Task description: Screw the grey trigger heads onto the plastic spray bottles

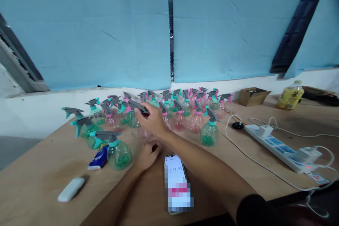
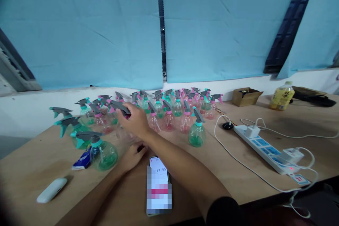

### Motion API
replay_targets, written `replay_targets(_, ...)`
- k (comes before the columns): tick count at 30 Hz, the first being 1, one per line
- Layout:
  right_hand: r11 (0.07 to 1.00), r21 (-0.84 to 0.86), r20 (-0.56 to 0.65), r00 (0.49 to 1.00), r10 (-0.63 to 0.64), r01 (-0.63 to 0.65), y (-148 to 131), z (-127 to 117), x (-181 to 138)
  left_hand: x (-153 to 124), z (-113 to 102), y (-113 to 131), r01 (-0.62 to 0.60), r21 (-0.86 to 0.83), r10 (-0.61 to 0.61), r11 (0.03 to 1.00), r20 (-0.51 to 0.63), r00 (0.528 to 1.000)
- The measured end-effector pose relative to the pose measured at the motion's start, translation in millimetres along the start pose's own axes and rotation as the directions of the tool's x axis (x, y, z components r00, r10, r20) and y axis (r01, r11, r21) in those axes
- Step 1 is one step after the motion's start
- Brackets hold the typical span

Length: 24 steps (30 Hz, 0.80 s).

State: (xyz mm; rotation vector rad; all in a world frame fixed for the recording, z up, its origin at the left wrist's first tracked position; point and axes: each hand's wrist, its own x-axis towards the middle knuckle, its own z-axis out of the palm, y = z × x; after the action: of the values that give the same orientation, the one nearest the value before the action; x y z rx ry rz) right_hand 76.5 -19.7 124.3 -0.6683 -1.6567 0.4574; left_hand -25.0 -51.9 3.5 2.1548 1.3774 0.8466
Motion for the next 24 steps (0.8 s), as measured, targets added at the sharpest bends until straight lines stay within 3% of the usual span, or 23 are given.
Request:
replay_targets(4, 0.997, -0.064, 0.110, 0.992, 0.060, -0.053, 17, 32, -8, 0, 2, -8, 0.022, 0.056, -0.020, 0.998, -0.041, 0.999)
replay_targets(9, 0.994, -0.088, 0.151, 0.985, 0.078, -0.065, 28, 58, -18, -2, 9, -24, 0.052, 0.054, -0.047, 0.997, -0.094, 0.994)
replay_targets(16, 0.992, -0.120, 0.173, 0.983, 0.061, -0.040, 30, 67, -8, -3, 10, -27, 0.016, 0.045, -0.009, 0.999, -0.140, 0.990)
replay_targets(24, 0.982, -0.152, 0.189, 0.973, 0.136, -0.108, 45, 69, -4, -2, 8, -19, 0.017, 0.031, -0.014, 0.999, -0.087, 0.996)
